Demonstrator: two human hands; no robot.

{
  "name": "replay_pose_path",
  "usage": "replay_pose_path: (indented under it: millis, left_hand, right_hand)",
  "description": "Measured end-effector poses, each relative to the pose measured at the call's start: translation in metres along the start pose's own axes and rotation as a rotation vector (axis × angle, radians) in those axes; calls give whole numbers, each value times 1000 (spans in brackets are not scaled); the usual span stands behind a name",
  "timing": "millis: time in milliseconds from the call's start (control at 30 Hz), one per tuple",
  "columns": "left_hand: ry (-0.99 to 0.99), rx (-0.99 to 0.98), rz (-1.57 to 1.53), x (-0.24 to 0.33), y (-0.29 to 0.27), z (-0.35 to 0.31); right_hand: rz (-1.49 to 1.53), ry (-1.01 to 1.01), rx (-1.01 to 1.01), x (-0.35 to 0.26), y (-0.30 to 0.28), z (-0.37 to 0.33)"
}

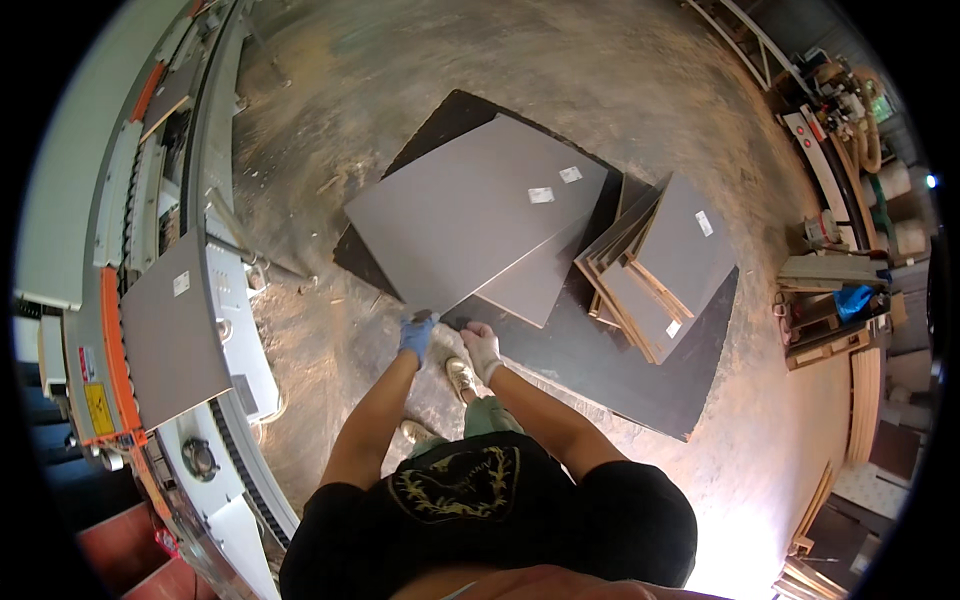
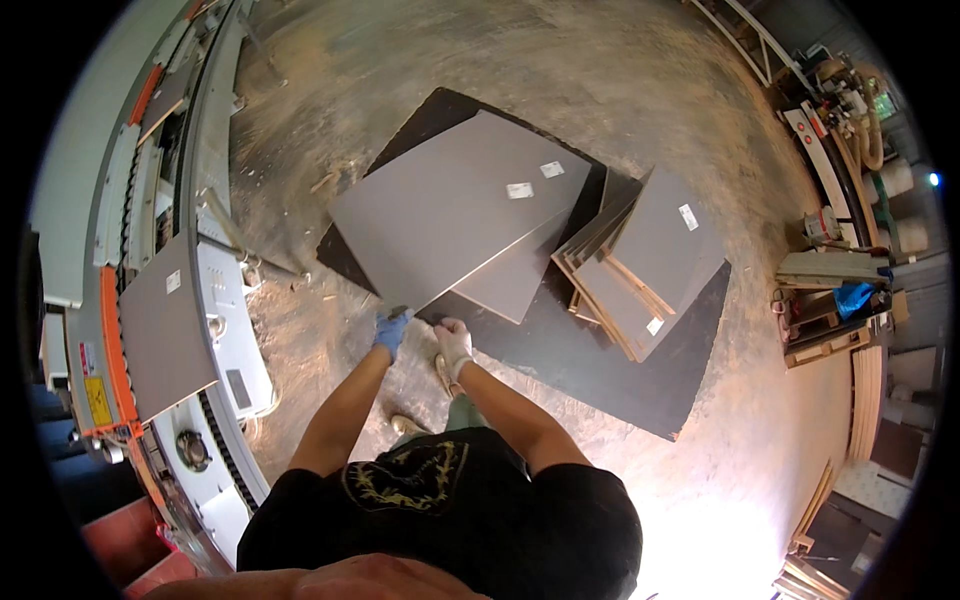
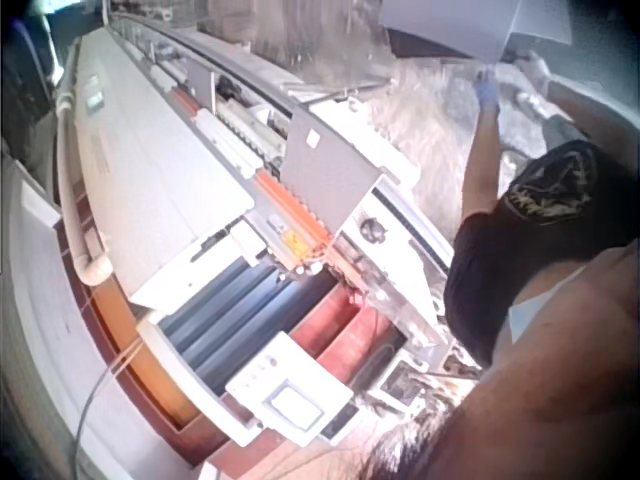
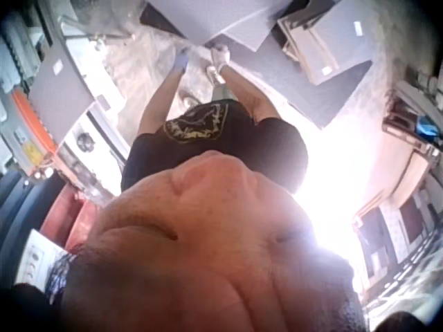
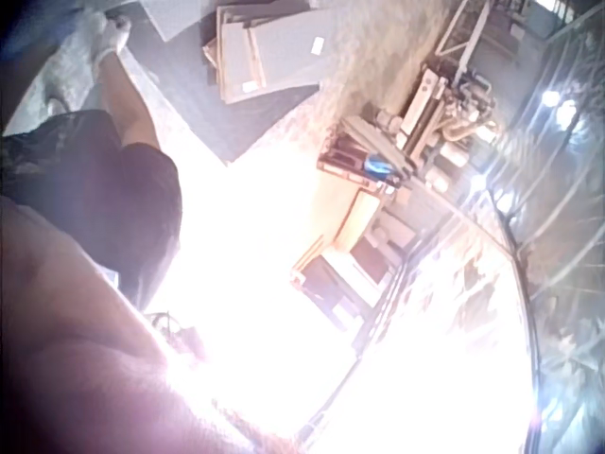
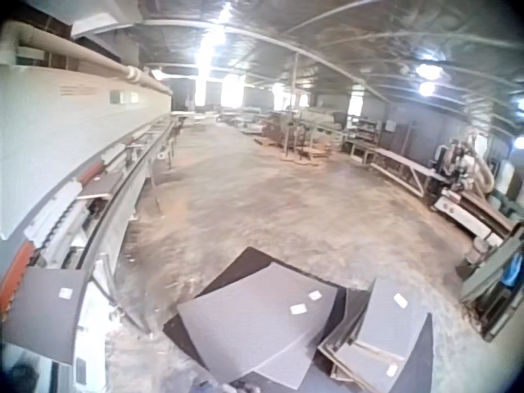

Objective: The person picks up gray rectangular panels from a workbench and stacks them onto a rolling cart. They then move the cart to a different area and continue stacking additional panels. The person also handles a large cardboard sheet, placing it on the cart before returning to stack more panels.

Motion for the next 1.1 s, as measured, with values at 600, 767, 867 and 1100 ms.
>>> replay_pose_path:
  millis: [600,767,867,1100]
  left_hand:
    - [-307,138,-507,35,-190,-321]
    - [86,512,-490,-4,-292,-421]
    - [-3,705,-788,-90,-359,-461]
    - [78,825,-1240,-206,-489,-474]
  right_hand:
    - [1,122,-536,-79,-102,69]
    - [216,195,-404,-5,-55,-15]
    - [172,144,-639,-27,16,-96]
    - [127,122,-909,-7,145,-266]
Point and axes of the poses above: each hand's wrist, its own z-axis towards the middle knuckle, its own y-axis out of the palm, x = y × z, the point moved 7 cm from there along z, towards the middle knuckle, and after that the axes turned 8 degrees about -y, right-handed, at the moved point
